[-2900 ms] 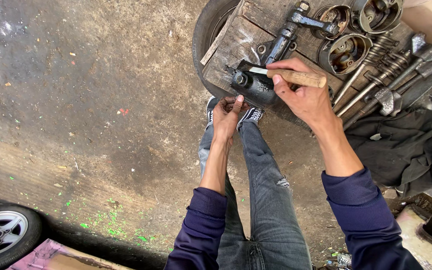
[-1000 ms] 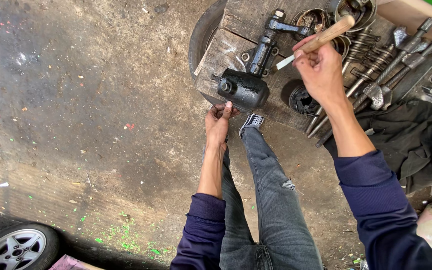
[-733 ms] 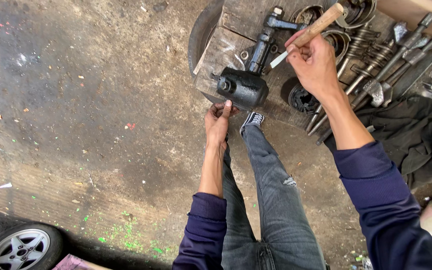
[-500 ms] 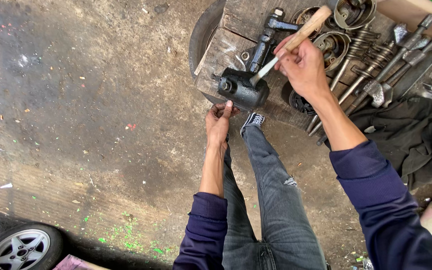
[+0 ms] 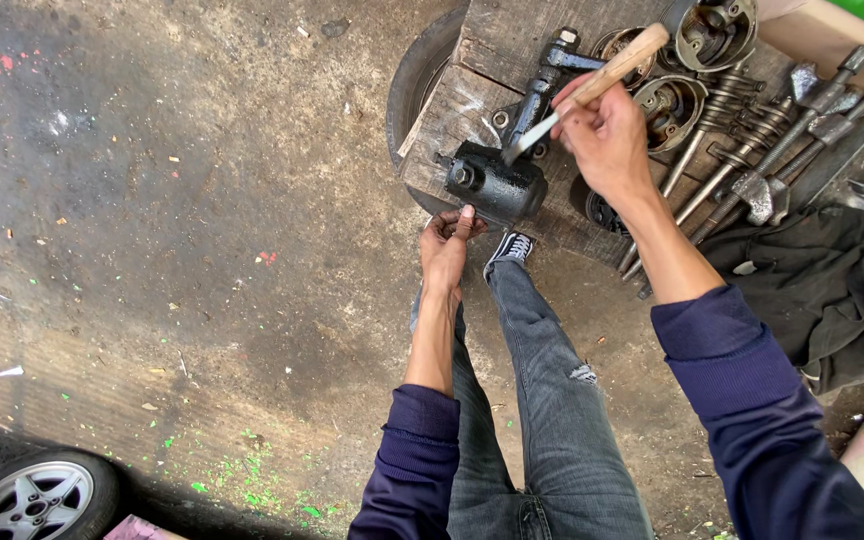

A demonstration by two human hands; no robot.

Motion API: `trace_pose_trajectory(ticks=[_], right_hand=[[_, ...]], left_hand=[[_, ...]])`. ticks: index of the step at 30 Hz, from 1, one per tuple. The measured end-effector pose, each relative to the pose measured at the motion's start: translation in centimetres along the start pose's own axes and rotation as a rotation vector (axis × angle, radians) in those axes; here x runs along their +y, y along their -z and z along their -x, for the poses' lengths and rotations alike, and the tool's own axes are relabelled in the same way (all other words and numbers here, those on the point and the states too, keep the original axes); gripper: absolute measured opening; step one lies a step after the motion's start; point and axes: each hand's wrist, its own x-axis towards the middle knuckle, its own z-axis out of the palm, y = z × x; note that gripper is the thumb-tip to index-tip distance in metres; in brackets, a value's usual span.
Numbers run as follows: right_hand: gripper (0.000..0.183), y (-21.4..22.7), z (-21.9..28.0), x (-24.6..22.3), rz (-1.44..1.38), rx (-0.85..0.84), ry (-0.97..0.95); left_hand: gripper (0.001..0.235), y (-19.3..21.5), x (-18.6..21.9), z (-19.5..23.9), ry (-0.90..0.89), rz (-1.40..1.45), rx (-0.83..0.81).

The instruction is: The person cleans a dark metal part using a chisel and hammer. They repeatedly strike the part to remove residue, then place the tools down and pick up a rag to wipe the part.

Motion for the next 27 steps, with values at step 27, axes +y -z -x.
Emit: trace_pose_trajectory(ticks=[27], right_hand=[[0.007,-0.3,0.7,-0.4,0.023,-0.201,0.191]], left_hand=[[0.038,-0.1,0.2,-0.2,-0.03,0.005,-0.024]])
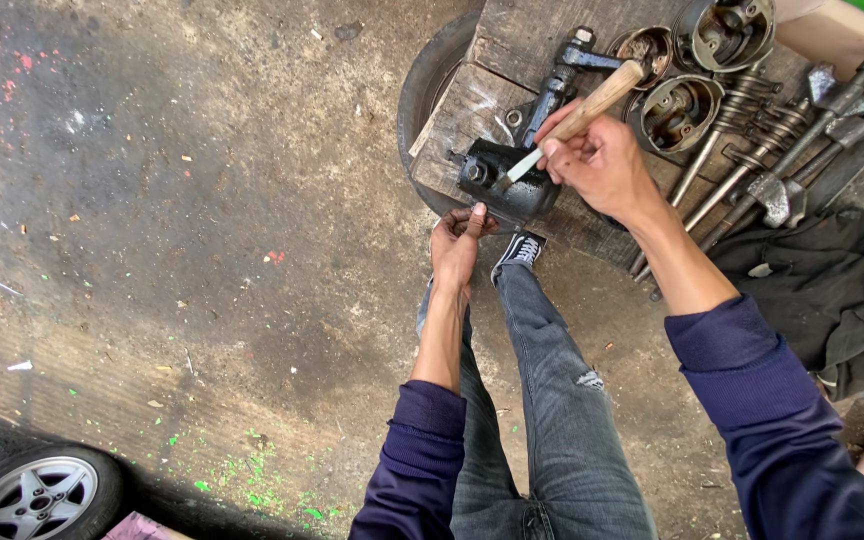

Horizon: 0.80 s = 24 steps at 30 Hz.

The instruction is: The person cleans a dark metal part using a chisel and hammer. They repeatedly strike the part to remove residue, then place the tools down and pick up a rag to wipe the part.

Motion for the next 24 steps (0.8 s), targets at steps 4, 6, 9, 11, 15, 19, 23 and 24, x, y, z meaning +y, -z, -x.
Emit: trace_pose_trajectory(ticks=[4,6,9,11,15,19,23,24], right_hand=[[0.011,-0.3,1.0,-0.2,-0.207,0.102,0.086],[0.012,-0.3,1.2,-0.5,-0.253,0.049,0.122],[0.014,0.2,2.2,-0.7,-0.245,-0.073,0.144],[0.014,0.4,2.6,-0.7,-0.239,-0.004,0.217],[0.015,0.5,2.6,-0.8,-0.137,-0.083,0.199],[0.018,-0.1,3.5,-0.6,-0.223,0.005,0.252],[0.017,-0.6,4.3,-1.0,-0.238,-0.019,0.206],[0.019,-0.5,4.7,-1.2,-0.177,-0.038,0.234]], left_hand=[[0.037,0.1,0.1,-0.1,-0.012,-0.029,0.011],[0.036,0.2,0.2,-0.2,0.017,-0.01,0.007],[0.037,0.0,-0.4,-0.1,-0.022,0.034,-0.018],[0.036,0.1,-0.6,-0.1,-0.03,0.018,-0.006],[0.035,0.0,-0.3,-0.4,0.039,0.003,0.019],[0.037,-0.1,-0.7,-0.1,0.001,0.042,-0.004],[0.035,0.0,-0.6,-0.4,-0.012,0.048,-0.002],[0.035,-0.2,-0.7,-0.5,-0.013,0.042,-0.005]])
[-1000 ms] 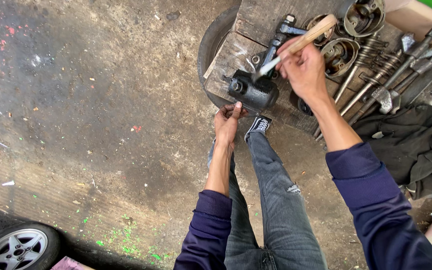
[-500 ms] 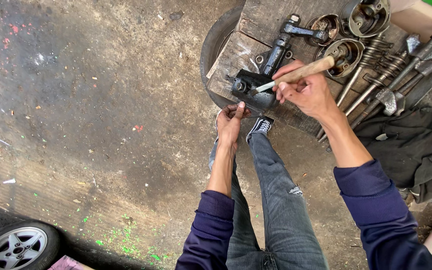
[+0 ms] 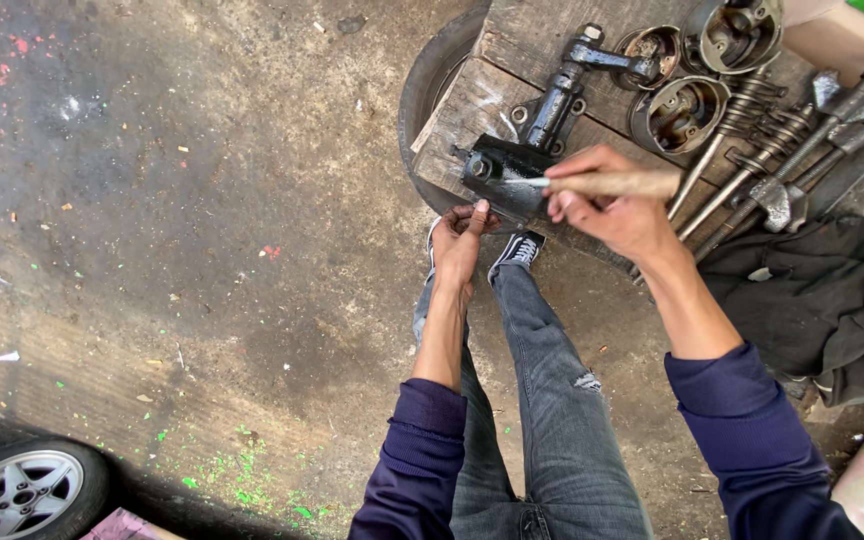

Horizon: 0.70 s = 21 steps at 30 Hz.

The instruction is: The person cleans a dark metal part using a chisel and hammer. They repeatedly strike the part to remove residue, then place the tools down and pick up a rag to wipe the part.

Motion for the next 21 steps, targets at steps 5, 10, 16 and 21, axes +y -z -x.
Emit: trace_pose_trajectory(ticks=[5,10,16,21], right_hand=[[0.013,-1.3,1.0,-1.4,-0.136,0.062,-0.212],[0.015,-1.2,1.0,-0.9,0.07,-0.04,-0.165],[0.013,-0.9,1.1,0.4,0.019,0.233,-0.072],[0.014,-6.9,4.2,0.1,0.385,0.164,0.103]], left_hand=[[0.036,0.3,-0.1,0.2,-0.021,0.01,-0.01],[0.037,0.1,-0.1,0.4,0.0,-0.019,0.009],[0.037,0.4,0.0,0.4,0.007,-0.046,0.003],[0.038,0.1,-0.2,0.3,0.014,-0.015,0.013]])
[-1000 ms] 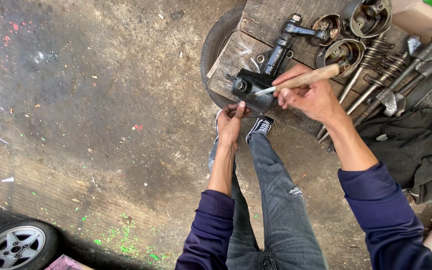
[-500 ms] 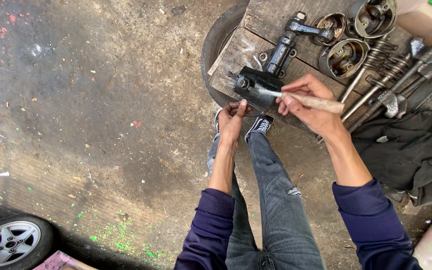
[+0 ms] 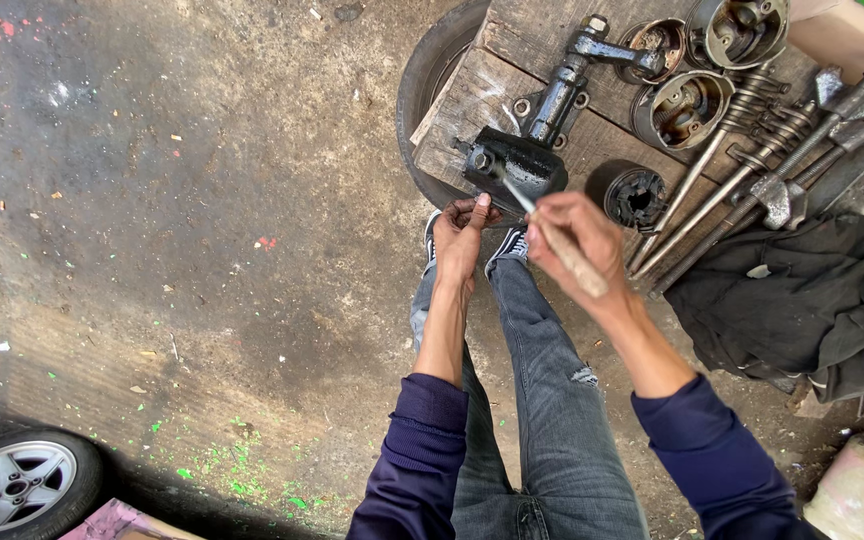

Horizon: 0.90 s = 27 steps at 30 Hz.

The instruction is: The person cleans a dark metal part using a chisel and hammer. They repeatedly strike the part to remove residue, then place the tools down and pick up a rag to wipe the part.

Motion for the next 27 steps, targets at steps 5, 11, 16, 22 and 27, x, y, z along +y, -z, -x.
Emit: trace_pose_trajectory(ticks=[5,11,16,22,27], right_hand=[[0.016,0.4,0.1,0.2,-0.173,0.083,-0.134],[0.016,1.5,-0.5,0.4,-0.083,0.043,-0.126],[0.018,1.2,-0.9,0.0,-0.02,-0.074,-0.046],[0.015,1.8,-1.6,1.1,-0.058,0.051,-0.047],[0.014,1.8,-1.7,0.8,-0.022,-0.078,-0.05]], left_hand=[[0.039,0.1,-0.2,-0.3,-0.034,0.011,-0.021],[0.039,0.2,-0.3,0.0,-0.03,0.01,-0.018],[0.038,-0.1,0.1,0.2,-0.02,-0.011,-0.004],[0.037,-0.1,-0.1,0.1,-0.02,-0.006,-0.013],[0.036,0.0,-0.3,-0.1,-0.033,0.033,-0.007]])
